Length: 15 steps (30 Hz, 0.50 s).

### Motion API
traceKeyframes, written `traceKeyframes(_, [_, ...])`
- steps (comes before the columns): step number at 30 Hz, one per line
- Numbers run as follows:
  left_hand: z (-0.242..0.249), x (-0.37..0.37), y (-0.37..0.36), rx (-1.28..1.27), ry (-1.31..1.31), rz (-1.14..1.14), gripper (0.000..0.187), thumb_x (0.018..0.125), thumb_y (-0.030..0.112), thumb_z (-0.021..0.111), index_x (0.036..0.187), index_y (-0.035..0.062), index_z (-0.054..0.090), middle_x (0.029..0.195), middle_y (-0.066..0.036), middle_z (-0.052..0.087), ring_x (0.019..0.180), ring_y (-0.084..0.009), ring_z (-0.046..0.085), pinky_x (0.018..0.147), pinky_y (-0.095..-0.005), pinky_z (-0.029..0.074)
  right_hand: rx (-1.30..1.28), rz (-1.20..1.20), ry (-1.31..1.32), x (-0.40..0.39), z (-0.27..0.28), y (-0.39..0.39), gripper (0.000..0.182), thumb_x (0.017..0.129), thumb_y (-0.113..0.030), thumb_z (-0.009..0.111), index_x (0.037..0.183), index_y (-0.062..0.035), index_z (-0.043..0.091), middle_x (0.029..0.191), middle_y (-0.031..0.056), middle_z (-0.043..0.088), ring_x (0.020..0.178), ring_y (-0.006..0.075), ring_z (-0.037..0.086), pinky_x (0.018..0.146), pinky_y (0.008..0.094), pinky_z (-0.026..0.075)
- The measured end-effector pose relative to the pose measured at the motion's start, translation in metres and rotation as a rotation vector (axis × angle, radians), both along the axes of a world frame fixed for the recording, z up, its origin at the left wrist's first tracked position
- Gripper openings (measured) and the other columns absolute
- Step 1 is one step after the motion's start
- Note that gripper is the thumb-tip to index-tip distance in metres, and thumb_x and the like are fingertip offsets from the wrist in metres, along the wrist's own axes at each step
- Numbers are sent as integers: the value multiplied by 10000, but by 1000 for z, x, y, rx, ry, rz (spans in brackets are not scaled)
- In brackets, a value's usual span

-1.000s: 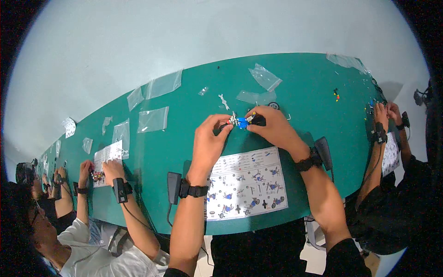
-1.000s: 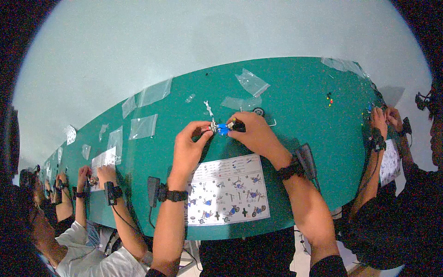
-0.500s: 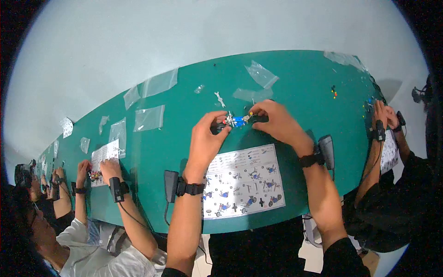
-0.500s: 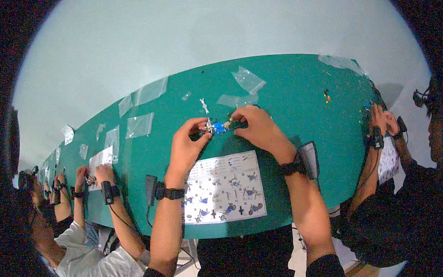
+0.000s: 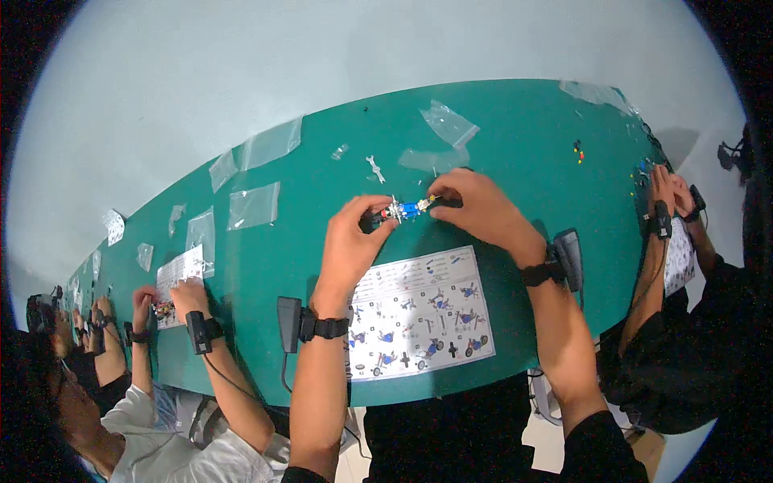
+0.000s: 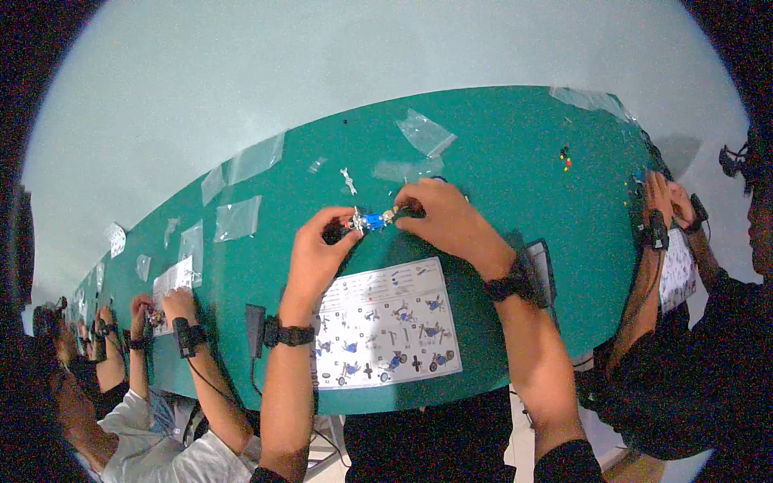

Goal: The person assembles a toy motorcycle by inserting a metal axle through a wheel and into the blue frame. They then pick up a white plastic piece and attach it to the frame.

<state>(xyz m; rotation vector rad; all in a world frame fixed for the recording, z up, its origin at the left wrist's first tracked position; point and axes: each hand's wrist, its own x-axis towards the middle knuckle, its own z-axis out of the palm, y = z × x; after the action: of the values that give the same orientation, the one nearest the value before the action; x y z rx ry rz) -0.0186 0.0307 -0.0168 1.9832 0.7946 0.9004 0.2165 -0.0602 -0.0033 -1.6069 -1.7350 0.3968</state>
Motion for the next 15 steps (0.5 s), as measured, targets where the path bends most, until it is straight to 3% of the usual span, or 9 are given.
traceKeyframes(5, [-5,4,2,-38,-1,62,245,920,81,791,1135,-9,716,929,-33,712,836,-95,613,757,-262,503,109,-26,-13,-6,-8,7,167,917,-121,747,1028,0,718,935,133,714,866,259,679,773,383,534])
traceKeyframes(8, [11,7,-8,-83,50,76,227,910,72,800,1109,-5,722,926,-23,716,817,-90,610,756,-257,503,162,-45,58,-9,-10,8,172,916,-165,730,982,-6,725,921,170,714,866,340,687,774,448,528])
traceKeyframes(11, [0,9,-3,-142,-42,15,230,900,65,808,1101,-2,719,925,-8,720,807,-78,611,756,-245,502,132,-77,98,-13,-13,10,169,920,-150,727,999,-1,726,911,172,718,813,339,687,734,438,530])
traceKeyframes(15, [2,10,-2,-223,-125,12,208,911,54,799,1095,6,714,941,-1,724,826,-60,621,760,-231,499,236,-94,308,-17,-26,16,162,930,-159,744,980,-6,721,883,136,733,766,262,703,685,378,533])
